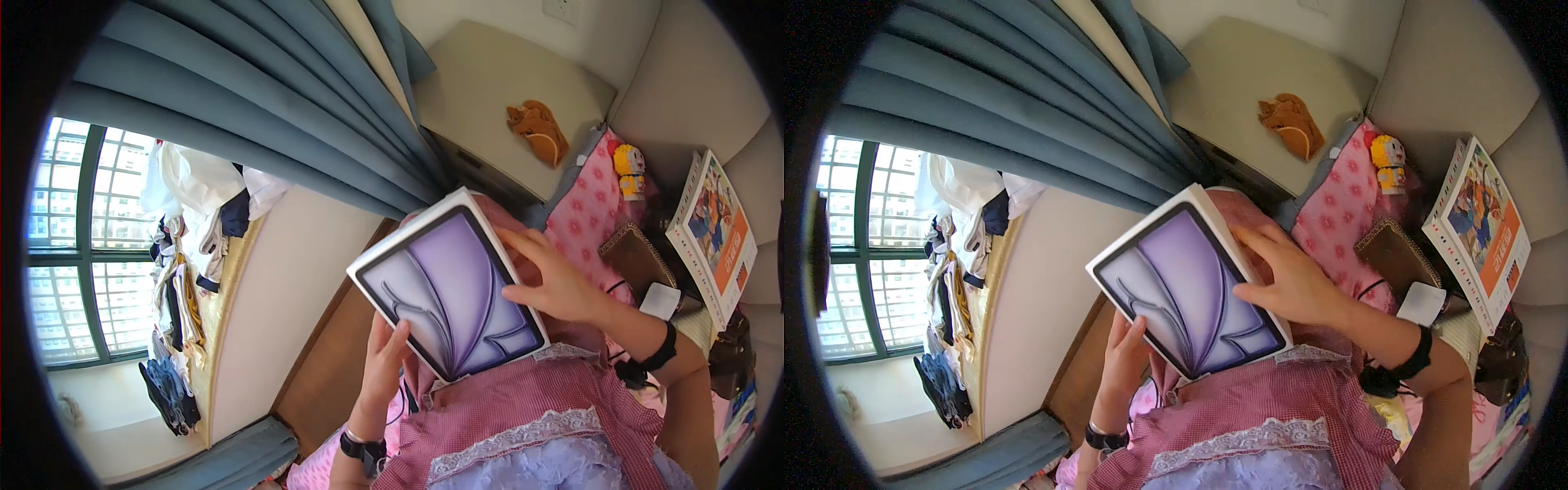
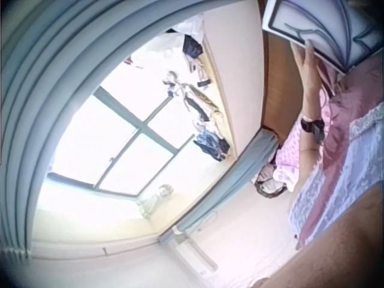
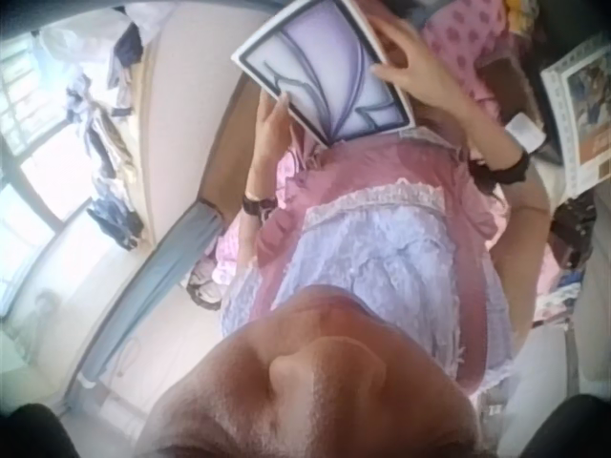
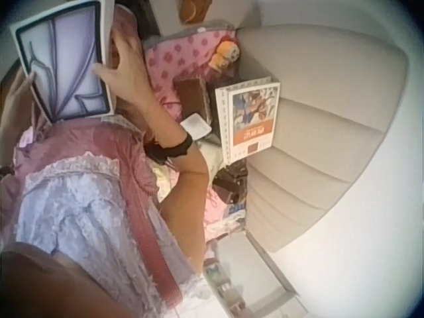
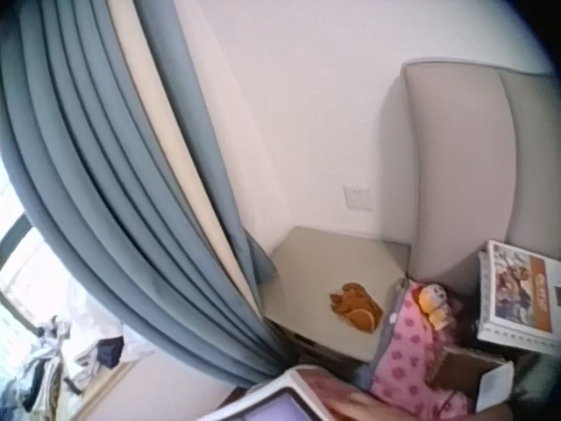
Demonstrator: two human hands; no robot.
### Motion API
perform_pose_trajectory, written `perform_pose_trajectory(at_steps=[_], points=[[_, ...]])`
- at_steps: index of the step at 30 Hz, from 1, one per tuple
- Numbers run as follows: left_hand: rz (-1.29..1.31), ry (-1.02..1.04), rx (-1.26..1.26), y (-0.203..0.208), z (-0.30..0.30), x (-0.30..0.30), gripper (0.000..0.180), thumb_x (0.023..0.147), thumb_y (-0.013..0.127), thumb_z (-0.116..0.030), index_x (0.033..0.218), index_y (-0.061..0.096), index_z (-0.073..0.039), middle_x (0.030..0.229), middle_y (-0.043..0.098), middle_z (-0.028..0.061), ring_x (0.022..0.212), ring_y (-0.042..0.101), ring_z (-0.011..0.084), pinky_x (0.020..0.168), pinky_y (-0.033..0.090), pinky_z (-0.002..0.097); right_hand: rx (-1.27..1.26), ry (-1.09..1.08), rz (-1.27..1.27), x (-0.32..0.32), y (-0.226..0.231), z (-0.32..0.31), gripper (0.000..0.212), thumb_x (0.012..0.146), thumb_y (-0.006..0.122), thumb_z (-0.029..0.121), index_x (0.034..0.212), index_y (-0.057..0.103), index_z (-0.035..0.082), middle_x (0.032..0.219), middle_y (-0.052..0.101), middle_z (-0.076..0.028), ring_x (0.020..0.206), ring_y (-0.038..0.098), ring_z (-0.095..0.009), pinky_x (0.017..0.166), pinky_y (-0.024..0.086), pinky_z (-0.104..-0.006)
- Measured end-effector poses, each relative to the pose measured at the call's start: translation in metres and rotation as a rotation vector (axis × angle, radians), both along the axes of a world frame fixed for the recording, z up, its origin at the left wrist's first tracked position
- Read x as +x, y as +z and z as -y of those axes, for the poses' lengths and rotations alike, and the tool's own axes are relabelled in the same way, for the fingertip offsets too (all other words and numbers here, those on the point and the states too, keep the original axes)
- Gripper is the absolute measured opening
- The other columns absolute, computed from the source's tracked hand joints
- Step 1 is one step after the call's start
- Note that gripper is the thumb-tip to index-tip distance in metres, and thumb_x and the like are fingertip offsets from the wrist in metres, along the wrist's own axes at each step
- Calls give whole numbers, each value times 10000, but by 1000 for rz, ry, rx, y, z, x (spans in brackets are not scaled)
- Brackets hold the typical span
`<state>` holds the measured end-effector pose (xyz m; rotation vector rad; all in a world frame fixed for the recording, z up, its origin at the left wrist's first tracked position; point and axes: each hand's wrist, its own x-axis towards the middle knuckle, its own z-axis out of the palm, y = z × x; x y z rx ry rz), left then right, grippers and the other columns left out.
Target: Wipe down the iPad box and organizing items on a nightstand.
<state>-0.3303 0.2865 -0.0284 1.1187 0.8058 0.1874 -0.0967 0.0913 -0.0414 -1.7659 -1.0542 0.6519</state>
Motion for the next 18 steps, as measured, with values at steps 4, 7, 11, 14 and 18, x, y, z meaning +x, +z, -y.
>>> perform_pose_trajectory(at_steps=[4,7,11,14,18], points=[[-141,-48,-64,-11,-16,13,484,1042,556,-319,1443,463,-65,1292,592,56,1145,594,150,933,506,305,-136,68,-148,21,-10,-6,843,847,743,315,1522,349,-2,1378,503,-224,1299,494,-344,1120,367,-381],[-156,-10,-128,-35,-28,26,418,1034,572,-340,1339,543,-56,1182,625,43,1054,611,131,859,519,286,-217,59,-451,25,-38,-17,848,929,672,454,1556,302,20,1440,509,-203,1290,526,-276,1090,413,-365],[-223,31,-184,-39,-33,29,349,1013,607,-346,1202,583,-54,1028,622,26,934,606,128,804,511,276,-355,-31,-767,19,-34,-21,781,943,661,436,1554,335,75,1406,539,-163,1207,581,-226,906,534,-329],[-291,-15,-179,-49,-41,16,342,998,628,-321,1178,583,-34,1020,630,22,947,603,130,831,505,291,-356,-65,-886,18,-38,-18,705,940,680,404,1486,421,42,1338,573,-136,1158,599,-201,941,518,-331],[-265,-33,-228,-49,-40,5,309,988,635,-275,1148,590,-15,1012,639,27,984,609,140,875,497,318,-335,-140,-1015,11,-54,-5,591,905,728,365,1307,542,-27,1214,622,-105,1115,609,-194,991,484,-314]])
